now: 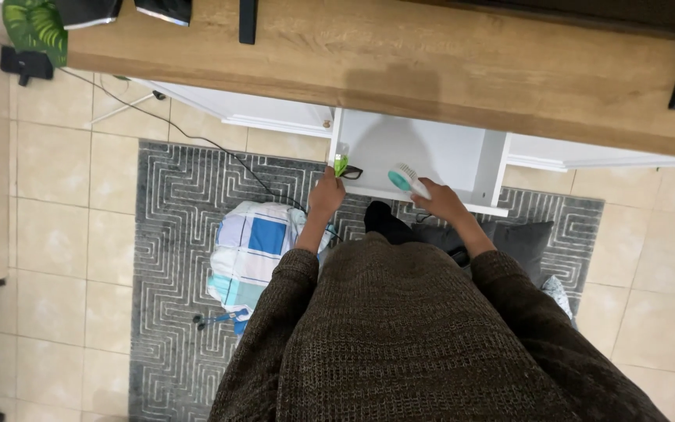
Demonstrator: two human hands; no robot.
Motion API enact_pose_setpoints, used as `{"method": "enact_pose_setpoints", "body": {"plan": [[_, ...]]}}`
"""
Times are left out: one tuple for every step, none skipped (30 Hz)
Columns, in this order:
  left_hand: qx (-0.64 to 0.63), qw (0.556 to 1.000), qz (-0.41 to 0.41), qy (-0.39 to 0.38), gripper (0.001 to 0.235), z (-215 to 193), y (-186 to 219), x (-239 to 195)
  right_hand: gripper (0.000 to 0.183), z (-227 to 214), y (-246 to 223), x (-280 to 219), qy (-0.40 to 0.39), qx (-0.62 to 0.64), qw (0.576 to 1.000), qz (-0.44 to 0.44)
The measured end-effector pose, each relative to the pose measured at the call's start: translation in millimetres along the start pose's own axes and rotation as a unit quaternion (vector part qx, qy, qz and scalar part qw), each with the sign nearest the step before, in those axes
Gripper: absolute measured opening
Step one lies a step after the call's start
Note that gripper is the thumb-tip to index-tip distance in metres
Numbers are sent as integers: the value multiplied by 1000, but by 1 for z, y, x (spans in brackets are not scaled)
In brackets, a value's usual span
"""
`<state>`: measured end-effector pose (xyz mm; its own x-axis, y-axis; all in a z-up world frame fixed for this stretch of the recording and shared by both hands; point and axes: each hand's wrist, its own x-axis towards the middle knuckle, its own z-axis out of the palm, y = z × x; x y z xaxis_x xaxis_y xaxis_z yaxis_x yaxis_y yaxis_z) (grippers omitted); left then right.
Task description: The person picks up scattered items from the sofa and floor, including a hair brush, a scrunchie, charging cables, a power bank, small boxes, and a hair straightener, and places them one by one into an open drawer of a white cabinet under a wooden TV stand. They arrange the items inside the drawer and handle a paper bag near the end.
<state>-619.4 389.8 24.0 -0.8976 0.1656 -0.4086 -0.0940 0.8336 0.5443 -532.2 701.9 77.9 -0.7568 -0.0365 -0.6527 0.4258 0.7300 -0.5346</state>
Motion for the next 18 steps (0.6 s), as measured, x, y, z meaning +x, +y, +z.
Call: {"method": "enact_pose_setpoints", "body": {"plan": [[4, 1000, -13, -4, 31, -2, 2, 1, 66, -7, -5, 3, -2, 9, 1000, -9], [-2, 1000, -19, -11, 30, -3, 3, 1, 63, -13, -11, 5, -4, 40, 999, -18], [-8, 999, -26, -17, 30, -4, 4, 0, 61, -18, -17, 8, -7, 72, 997, -27], [-15, 999, -32, -23, 29, -4, 4, 1, 58, -23, -23, 13, -11, 103, 994, -35], [-18, 999, -35, -16, 28, -2, 3, 0, 60, -26, -30, 18, -10, 152, 987, -58], [-21, 999, -38, -8, 27, -1, 1, 0, 63, -31, -36, 26, -10, 200, 977, -79], [-24, 999, -40, 1, 27, 2, -1, 1, 66, -35, -43, 35, -10, 247, 964, -102], [-36, 998, -36, 21, 28, 5, -2, 1, 66, -38, -48, 45, -4, 246, 959, -140], [-48, 997, -34, 43, 30, 9, -2, 0, 66, -38, -52, 55, 0, 244, 953, -179], [-60, 996, -31, 64, 32, 12, -2, 0, 65, -40, -54, 67, 4, 243, 945, -218], [-70, 995, -44, 59, 32, 14, -2, -1, 67, -40, -55, 82, -2, 182, 961, -207], [-81, 994, -57, 55, 33, 16, 0, -1, 69, -38, -56, 100, -8, 121, 973, -196], [-91, 992, -69, 51, 33, 16, 2, -2, 71, -33, -57, 117, -13, 59, 981, -186], [-100, 991, -68, 65, 37, 16, 4, -5, 69, -29, -55, 131, -59, 51, 984, -159], [-108, 989, -67, 78, 42, 16, 5, -7, 67, -23, -52, 146, -105, 42, 985, -131], [-116, 987, -66, 92, 46, 16, 6, -9, 65, -16, -49, 159, -149, 32, 983, -103], [-122, 985, -81, 88, 49, 15, 9, -11, 64, -9, -46, 167, -160, 77, 983, -51], [-128, 984, -96, 84, 51, 15, 12, -12, 63, -3, -44, 175, -170, 121, 978, 1]]}}
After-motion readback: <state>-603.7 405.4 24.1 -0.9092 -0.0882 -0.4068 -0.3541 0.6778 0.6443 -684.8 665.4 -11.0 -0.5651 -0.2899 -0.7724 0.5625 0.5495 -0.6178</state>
